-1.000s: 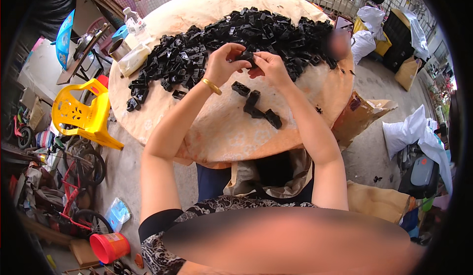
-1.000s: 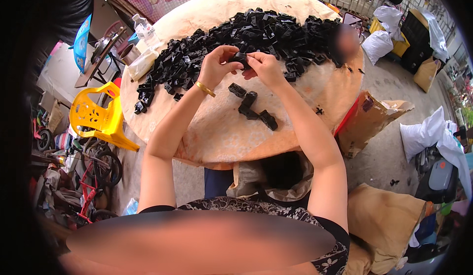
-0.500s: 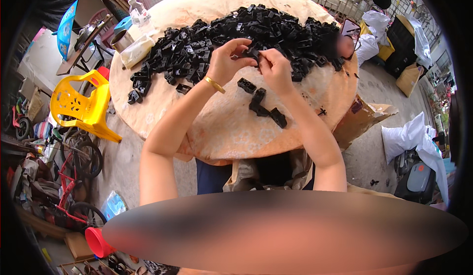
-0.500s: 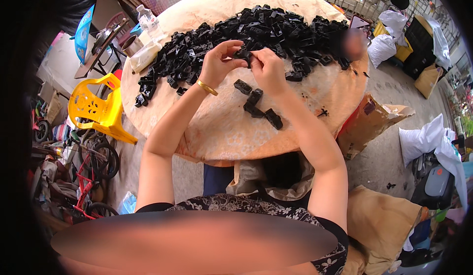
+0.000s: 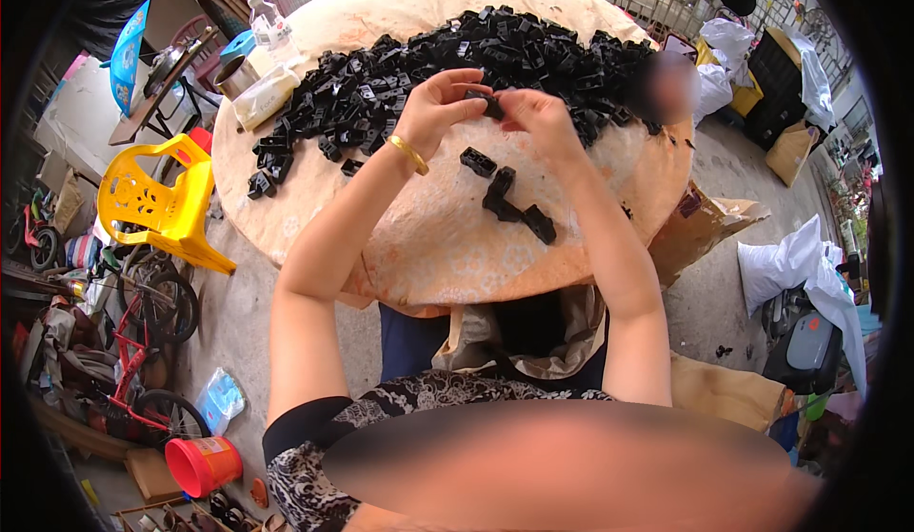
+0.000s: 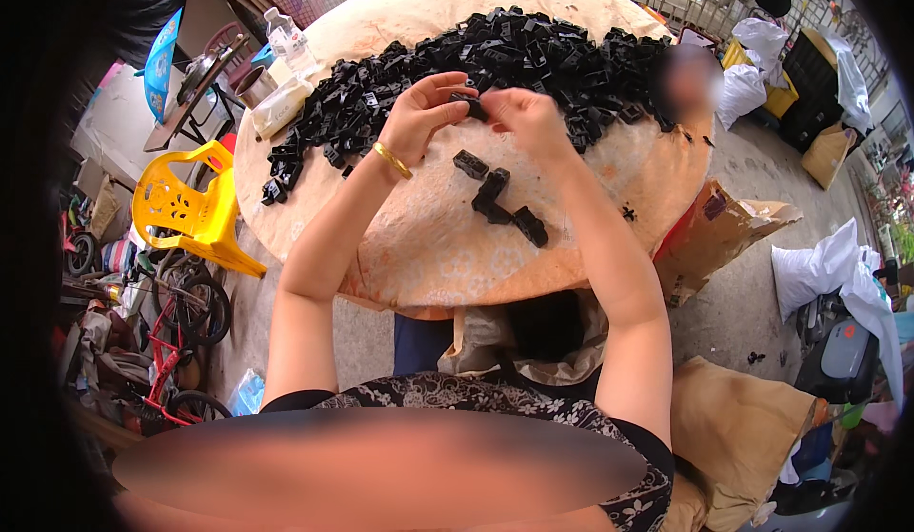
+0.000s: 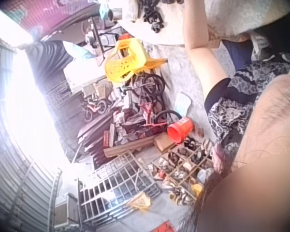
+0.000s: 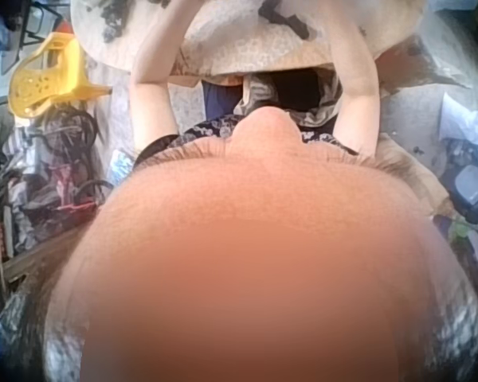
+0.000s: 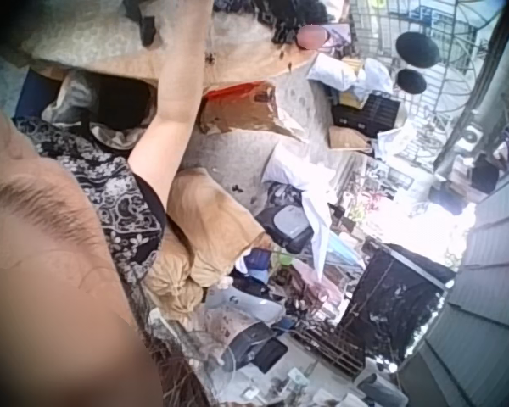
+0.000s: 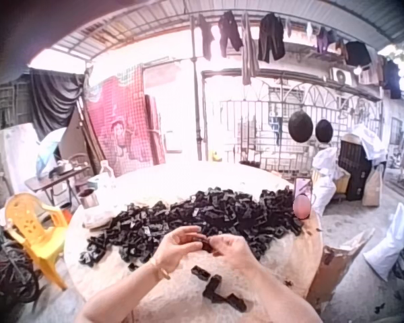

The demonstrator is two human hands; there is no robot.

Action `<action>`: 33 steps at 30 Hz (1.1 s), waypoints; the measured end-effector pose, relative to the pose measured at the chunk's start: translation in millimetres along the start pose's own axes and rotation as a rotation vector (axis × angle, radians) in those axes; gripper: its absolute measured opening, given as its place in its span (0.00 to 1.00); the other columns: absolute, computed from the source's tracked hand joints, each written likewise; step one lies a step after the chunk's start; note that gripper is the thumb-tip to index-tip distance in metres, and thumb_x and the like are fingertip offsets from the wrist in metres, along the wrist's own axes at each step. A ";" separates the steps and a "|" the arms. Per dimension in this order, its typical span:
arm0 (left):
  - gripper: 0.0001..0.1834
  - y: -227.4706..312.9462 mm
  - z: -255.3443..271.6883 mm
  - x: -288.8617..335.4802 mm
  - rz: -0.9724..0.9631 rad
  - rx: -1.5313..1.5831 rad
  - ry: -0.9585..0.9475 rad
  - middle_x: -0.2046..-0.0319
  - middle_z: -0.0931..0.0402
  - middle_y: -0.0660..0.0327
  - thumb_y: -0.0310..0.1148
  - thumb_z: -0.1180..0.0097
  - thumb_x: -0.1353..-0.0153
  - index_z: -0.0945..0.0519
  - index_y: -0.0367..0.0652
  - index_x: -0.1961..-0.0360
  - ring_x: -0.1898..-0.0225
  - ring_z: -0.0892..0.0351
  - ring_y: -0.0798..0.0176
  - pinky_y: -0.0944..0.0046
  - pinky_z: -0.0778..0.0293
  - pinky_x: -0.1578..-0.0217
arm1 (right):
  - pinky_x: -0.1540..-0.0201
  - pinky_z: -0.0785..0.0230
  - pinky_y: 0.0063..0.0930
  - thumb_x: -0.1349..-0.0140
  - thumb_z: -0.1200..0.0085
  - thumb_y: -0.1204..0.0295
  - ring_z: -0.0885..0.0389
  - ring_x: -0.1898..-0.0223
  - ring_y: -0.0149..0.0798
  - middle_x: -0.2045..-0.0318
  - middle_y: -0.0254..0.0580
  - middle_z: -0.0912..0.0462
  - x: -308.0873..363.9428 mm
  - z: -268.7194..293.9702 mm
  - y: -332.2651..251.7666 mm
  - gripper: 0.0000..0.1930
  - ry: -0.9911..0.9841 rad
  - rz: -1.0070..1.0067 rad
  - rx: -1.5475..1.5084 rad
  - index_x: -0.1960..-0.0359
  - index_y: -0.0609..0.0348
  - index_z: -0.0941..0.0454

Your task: The person assembles small black plastic components by hand at a table.

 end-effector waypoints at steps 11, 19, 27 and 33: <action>0.16 -16.2 -13.2 1.4 0.289 -0.408 -0.531 0.66 0.23 0.61 0.32 0.47 0.45 0.27 0.36 0.56 0.63 0.25 0.71 0.72 0.29 0.61 | 0.55 0.35 0.36 0.51 0.48 0.69 0.33 0.53 0.49 0.52 0.48 0.33 -17.5 13.8 49.3 0.10 0.045 0.587 1.211 0.66 0.55 0.23; 0.14 -37.6 33.6 -63.0 -0.098 -1.335 0.205 0.73 0.22 0.53 0.42 0.44 0.53 0.19 0.43 0.70 0.68 0.23 0.52 0.60 0.28 0.63 | 0.59 0.33 0.35 0.55 0.44 0.72 0.29 0.58 0.46 0.60 0.47 0.27 -15.1 7.4 34.0 0.06 0.080 0.572 1.020 0.76 0.60 0.24; 0.15 -43.6 14.7 -69.7 0.145 -1.433 0.021 0.68 0.23 0.53 0.39 0.38 0.59 0.19 0.46 0.69 0.63 0.25 0.52 0.61 0.29 0.60 | 0.70 0.30 0.28 0.45 0.49 0.71 0.22 0.73 0.40 0.68 0.51 0.23 -16.9 34.1 24.2 0.15 0.302 0.358 0.563 0.58 0.65 0.30; 0.13 -24.9 2.2 -38.3 -0.277 -1.273 0.101 0.72 0.25 0.57 0.25 0.40 0.58 0.22 0.43 0.67 0.68 0.23 0.60 0.67 0.28 0.66 | 0.75 0.30 0.22 0.42 0.56 0.74 0.23 0.79 0.29 0.76 0.43 0.22 -17.9 30.9 26.6 0.13 0.185 0.240 0.303 0.58 0.67 0.29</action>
Point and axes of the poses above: each hand's wrist, its own x-axis away from the middle knuckle, its own z-axis out of the back of the hand, y = z × x, the point moved 1 cm from there along -x, towards the middle knuckle
